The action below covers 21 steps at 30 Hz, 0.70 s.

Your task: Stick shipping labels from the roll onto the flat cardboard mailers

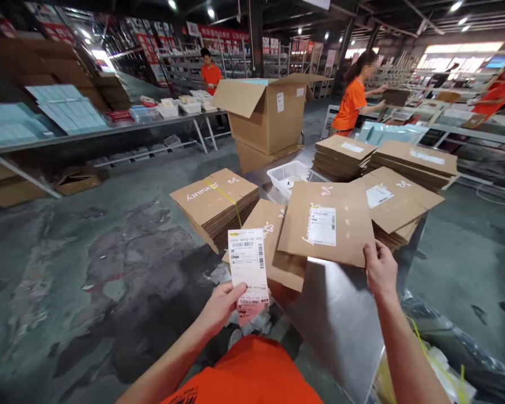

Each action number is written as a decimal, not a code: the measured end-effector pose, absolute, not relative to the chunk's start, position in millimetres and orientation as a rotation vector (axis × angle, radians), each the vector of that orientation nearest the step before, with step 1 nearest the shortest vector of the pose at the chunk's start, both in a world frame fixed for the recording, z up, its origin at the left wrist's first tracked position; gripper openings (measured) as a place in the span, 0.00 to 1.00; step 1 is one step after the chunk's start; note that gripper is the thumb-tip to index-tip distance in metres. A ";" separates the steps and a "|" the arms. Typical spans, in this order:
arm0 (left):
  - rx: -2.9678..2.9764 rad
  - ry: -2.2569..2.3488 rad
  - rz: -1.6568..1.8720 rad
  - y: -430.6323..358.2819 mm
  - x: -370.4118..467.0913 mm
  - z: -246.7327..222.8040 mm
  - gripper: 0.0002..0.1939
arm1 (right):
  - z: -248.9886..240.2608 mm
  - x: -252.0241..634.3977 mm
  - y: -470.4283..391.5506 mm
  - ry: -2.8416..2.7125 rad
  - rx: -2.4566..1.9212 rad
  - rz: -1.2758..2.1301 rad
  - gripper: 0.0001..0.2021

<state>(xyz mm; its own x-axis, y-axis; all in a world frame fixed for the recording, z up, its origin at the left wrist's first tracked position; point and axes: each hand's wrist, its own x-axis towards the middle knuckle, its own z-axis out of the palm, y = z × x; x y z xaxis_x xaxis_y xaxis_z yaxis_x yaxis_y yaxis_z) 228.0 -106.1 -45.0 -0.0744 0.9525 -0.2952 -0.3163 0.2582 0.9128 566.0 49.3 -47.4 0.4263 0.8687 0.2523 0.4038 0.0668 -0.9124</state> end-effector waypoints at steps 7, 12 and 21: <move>0.745 1.493 1.401 -91.5 214.4 -48.8 0.23 | -54.9 507.1 7.1 -1.514 -1.572 0.821 0.39; 0.762 1.629 1.453 -81.2 195.3 -59.9 0.22 | -82.8 481.1 1.2 -2.020 -1.450 0.515 0.35; 0.783 1.597 1.430 -93.4 179.7 -40.5 0.23 | -71.9 464.4 -13.9 -1.902 -1.425 0.668 0.31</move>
